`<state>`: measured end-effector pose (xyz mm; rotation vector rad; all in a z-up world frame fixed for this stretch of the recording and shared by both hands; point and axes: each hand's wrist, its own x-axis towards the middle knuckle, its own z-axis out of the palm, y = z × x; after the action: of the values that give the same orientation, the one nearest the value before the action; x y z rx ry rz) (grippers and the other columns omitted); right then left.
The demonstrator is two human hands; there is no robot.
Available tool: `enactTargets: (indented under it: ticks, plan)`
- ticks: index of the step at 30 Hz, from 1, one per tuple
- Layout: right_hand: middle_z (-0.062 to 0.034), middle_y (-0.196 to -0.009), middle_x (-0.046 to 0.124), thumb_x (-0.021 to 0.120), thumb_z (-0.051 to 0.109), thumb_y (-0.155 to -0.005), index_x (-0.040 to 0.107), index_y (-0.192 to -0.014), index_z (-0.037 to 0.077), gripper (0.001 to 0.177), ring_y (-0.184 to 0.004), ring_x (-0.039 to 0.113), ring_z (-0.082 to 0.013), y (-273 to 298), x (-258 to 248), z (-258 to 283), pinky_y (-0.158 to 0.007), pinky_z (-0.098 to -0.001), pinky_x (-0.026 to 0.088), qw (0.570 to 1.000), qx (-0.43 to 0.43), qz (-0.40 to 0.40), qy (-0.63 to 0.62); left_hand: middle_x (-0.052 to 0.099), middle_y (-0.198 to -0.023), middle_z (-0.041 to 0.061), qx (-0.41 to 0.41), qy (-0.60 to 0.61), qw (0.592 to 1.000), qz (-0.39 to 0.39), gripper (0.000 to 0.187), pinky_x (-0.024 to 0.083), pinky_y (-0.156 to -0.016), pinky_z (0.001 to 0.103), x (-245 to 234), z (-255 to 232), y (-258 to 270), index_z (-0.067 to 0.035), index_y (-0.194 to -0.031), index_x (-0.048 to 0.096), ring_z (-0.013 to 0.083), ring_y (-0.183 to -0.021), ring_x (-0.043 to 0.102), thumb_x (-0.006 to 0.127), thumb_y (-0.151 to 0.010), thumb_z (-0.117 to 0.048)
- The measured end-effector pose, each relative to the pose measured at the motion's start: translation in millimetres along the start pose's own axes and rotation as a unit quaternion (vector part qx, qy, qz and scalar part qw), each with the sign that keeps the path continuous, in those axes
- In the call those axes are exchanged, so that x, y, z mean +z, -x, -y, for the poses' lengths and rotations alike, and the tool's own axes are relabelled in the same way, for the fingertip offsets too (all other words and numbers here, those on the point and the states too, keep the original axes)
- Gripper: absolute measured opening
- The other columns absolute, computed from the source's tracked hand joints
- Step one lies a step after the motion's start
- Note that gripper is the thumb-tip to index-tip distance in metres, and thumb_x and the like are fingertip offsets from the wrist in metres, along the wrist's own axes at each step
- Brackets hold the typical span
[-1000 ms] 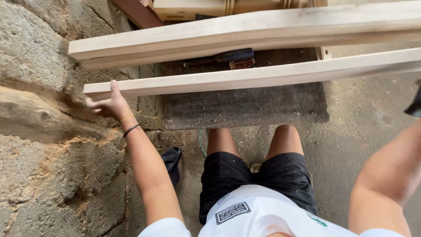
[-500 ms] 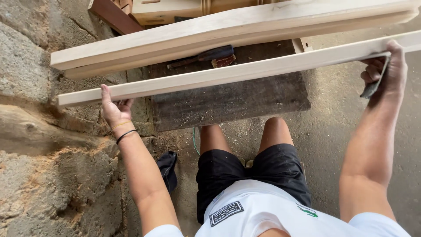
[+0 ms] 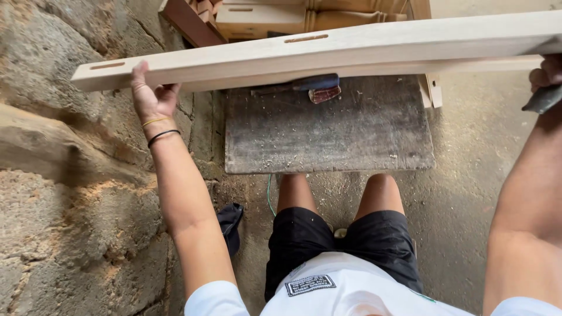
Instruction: The person sands a long wooden plank using a sanding block, smoothing the surface and edges. They then use a chisel to carve or shape the end of the plank.
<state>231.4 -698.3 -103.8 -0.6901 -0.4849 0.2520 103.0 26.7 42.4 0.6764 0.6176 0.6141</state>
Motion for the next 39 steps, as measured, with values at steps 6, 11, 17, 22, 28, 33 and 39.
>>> enactTargets:
  ticks: [6,11,17,22,28,33,39]
  plan:
    - [0.0146,-0.069,0.049,0.047,0.03,-0.083,0.041,-0.072,0.027,0.014,-0.037,0.027,0.0055,-66.5,185.2,-22.5,-0.033,-0.009,0.016,0.866,0.077,-0.412,0.272,0.054,-0.091,0.017,0.029,-0.025,0.998,-0.044,0.052,0.053,-0.066,0.049,5.5,16.3,-49.2,0.001,-0.097,0.05,0.0303,-0.087,0.054,0.071,-0.052,-0.014]
    - [0.0162,-0.072,0.054,0.054,0.038,-0.072,0.045,-0.075,0.026,0.016,-0.034,0.029,0.0062,-76.5,143.7,-29.4,-0.031,-0.0091,0.017,0.864,0.112,-0.407,0.273,0.052,-0.1,0.021,0.026,0.002,0.999,-0.044,0.054,0.046,-0.076,0.06,3.4,32.9,-92.5,0.002,-0.099,0.051,0.0333,-0.097,0.05,0.073,-0.052,-0.013]
    - [0.0018,-0.065,0.055,0.046,0.045,-0.08,0.05,-0.077,0.019,0.026,-0.029,0.022,-0.0005,-75.1,86.2,-25.9,-0.028,-0.0132,0.015,0.826,0.194,-0.426,0.314,0.055,-0.098,0.019,0.001,-0.039,0.999,-0.012,0.061,0.053,-0.069,0.054,5.1,33.9,-82.8,0.0,-0.101,0.049,0.0362,-0.09,0.056,0.074,-0.05,-0.022]
    - [0.0,-0.065,0.054,0.045,0.064,-0.088,0.046,-0.077,0.017,0.048,-0.028,0.025,-0.0006,-72.5,72.2,-26.2,-0.028,-0.0172,0.016,0.789,0.199,-0.407,0.415,0.059,-0.052,0.008,0.047,-0.359,0.931,-0.044,0.056,0.049,-0.031,0.028,23.5,24.5,-54.1,-0.005,-0.08,0.055,0.0144,-0.035,0.055,0.059,-0.056,-0.055]
    - [0.007,-0.058,0.049,0.044,0.04,-0.101,0.043,-0.083,0.023,0.025,-0.046,0.049,0.0004,-71.8,94.6,-28.9,-0.032,-0.0123,0.029,0.765,0.184,-0.406,0.465,0.061,-0.062,0.004,0.519,-0.592,0.615,0.046,0.016,0.041,-0.05,0.037,21.5,52.2,-80.7,-0.015,-0.061,0.055,0.0241,-0.058,0.057,0.067,-0.067,-0.024]
    - [-0.001,-0.056,0.054,0.055,0.044,-0.092,0.054,-0.079,0.014,0.033,-0.036,0.045,-0.007,-64.1,115.8,-34.3,-0.03,-0.0173,0.032,0.733,0.136,-0.47,0.473,0.045,-0.107,0.012,0.452,-0.7,0.457,0.311,0.07,0.022,-0.081,0.051,73.3,90.5,-27.5,-0.012,-0.113,0.046,0.032,-0.103,0.032,0.064,-0.063,-0.058]
    - [-0.0007,-0.071,0.06,0.052,0.048,-0.08,0.054,-0.091,0.01,0.04,-0.045,0.048,-0.0031,-42.1,147.6,-43.8,-0.037,-0.0143,0.039,0.755,0.146,-0.53,0.358,0.045,-0.117,0.012,0.351,-0.773,0.336,0.407,0.08,0.018,-0.087,0.055,129.8,139.5,15.8,-0.018,-0.124,0.037,0.0303,-0.107,0.036,0.055,-0.061,-0.064]
